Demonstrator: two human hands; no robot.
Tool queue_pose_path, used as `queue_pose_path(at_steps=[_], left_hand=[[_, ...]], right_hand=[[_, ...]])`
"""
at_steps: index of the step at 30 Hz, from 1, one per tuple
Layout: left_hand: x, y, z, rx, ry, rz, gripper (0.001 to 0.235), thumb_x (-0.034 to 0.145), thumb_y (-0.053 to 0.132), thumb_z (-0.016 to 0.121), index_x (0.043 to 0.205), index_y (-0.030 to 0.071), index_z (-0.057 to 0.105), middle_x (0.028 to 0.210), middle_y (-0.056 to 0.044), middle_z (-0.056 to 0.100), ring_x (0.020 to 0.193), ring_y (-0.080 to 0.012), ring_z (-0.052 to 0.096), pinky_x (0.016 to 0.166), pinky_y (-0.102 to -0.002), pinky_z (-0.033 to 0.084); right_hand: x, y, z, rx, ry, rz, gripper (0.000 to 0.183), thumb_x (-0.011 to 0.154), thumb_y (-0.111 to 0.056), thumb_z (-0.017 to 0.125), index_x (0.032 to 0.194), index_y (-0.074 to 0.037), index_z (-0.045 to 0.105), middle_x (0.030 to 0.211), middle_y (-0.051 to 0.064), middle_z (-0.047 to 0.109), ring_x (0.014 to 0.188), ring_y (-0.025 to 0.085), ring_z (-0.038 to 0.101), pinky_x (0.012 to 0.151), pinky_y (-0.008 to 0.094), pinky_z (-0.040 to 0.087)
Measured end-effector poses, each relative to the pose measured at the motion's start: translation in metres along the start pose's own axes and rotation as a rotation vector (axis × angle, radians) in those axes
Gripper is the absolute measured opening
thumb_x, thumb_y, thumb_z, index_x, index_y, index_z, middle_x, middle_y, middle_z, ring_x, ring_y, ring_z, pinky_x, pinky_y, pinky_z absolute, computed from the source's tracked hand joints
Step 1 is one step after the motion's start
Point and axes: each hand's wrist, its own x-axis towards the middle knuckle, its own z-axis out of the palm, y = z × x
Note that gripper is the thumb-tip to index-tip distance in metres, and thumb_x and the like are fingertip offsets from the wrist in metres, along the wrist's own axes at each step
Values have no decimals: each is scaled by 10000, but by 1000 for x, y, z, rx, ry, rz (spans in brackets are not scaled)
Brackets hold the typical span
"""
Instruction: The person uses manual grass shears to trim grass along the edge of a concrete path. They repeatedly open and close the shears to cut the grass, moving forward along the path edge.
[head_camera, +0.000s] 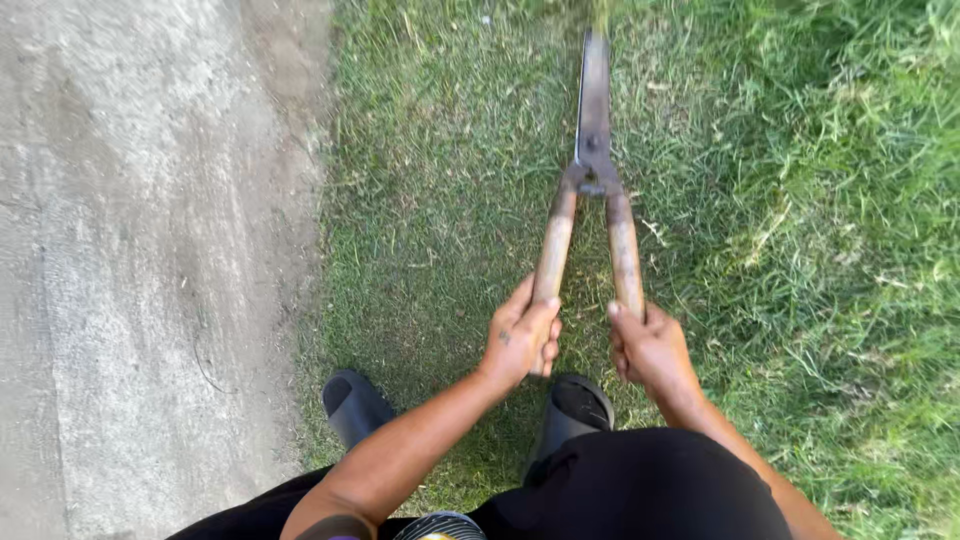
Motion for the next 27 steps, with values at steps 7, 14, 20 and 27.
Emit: queue_pose_path(at_steps=[7, 14, 20, 27], left_hand=[[6, 39, -57, 53, 38, -88, 631, 977, 249, 546, 1579, 281, 357, 704, -22, 589, 440, -104, 519, 339, -288, 447], [48, 52, 14, -22, 89, 71, 552, 998, 246, 572, 1539, 228, 458, 672, 17, 528, 450, -83, 498, 336, -261, 430], [6, 62, -20, 31, 18, -74, 614, 967, 181, 617, 1548, 224, 422, 690, 6, 555, 451, -86, 503, 339, -262, 432], [34, 76, -51, 180, -69, -50, 619, 968, 230, 606, 1560, 199, 428, 688, -21, 590, 427, -87, 513, 316, -272, 437]], right_hand=[[21, -40, -46, -323, 16, -16, 322, 910, -344, 738, 932, -39, 639, 593, 35, 595, 421, 131, 499, 365, 295, 393], [43, -61, 12, -80, 32, -44, 329, 956, -342, 701, 927, -27, 607, 586, 3, 548, 406, 109, 471, 349, 290, 379], [9, -42, -6, -158, -10, 10, 342, 912, -300, 719, 996, 13, 611, 577, 39, 582, 403, 125, 512, 345, 288, 408], [21, -63, -41, -208, 14, 61, 375, 921, -296, 725, 1119, 14, 653, 631, 25, 587, 423, 103, 477, 357, 274, 382]])
